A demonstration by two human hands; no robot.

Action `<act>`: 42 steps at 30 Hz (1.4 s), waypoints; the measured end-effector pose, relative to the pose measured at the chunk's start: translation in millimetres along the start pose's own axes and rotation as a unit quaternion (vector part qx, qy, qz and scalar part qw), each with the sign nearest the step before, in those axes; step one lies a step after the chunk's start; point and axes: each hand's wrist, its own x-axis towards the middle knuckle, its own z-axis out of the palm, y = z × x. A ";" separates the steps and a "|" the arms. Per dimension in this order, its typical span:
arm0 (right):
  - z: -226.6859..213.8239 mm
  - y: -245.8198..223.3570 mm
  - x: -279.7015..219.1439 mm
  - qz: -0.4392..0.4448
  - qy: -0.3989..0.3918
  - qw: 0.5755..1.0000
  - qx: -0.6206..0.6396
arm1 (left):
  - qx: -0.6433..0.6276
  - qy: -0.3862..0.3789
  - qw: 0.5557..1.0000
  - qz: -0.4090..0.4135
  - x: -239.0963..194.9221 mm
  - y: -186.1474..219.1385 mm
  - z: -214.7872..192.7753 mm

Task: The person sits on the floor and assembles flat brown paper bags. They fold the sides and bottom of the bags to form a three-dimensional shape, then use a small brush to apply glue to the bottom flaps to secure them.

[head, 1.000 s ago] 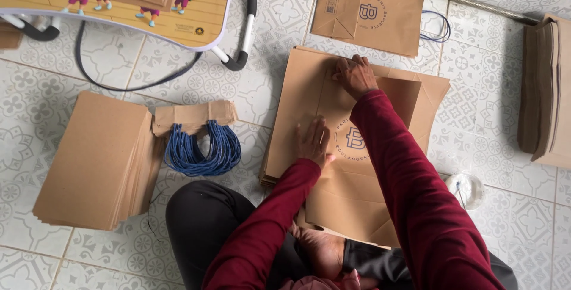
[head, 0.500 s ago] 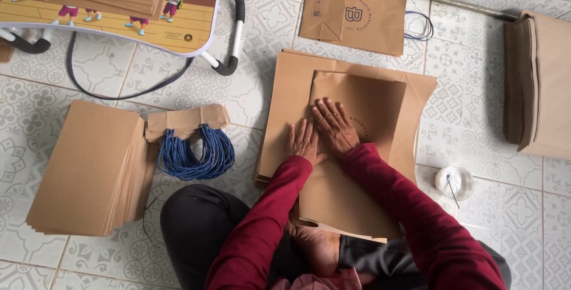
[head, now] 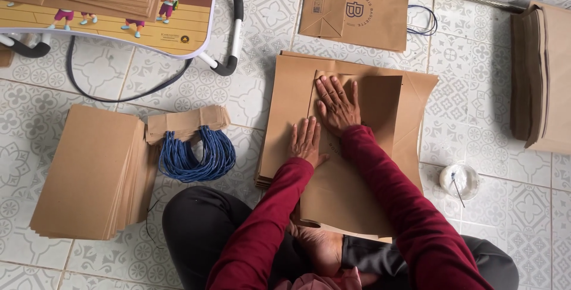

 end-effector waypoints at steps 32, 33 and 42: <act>-92.2 -72.7 -148.7 0.051 -0.299 0.933 0.196 | -0.106 0.041 0.994 0.001 27.7 -44.4 -10.5; -92.2 -75.1 -147.2 0.052 -0.292 0.935 0.193 | -0.140 0.016 0.990 0.024 41.1 -55.5 1.8; -65.2 -83.9 -157.5 0.030 -0.221 0.963 0.148 | -0.024 -0.026 0.999 0.031 -35.7 -64.5 -45.4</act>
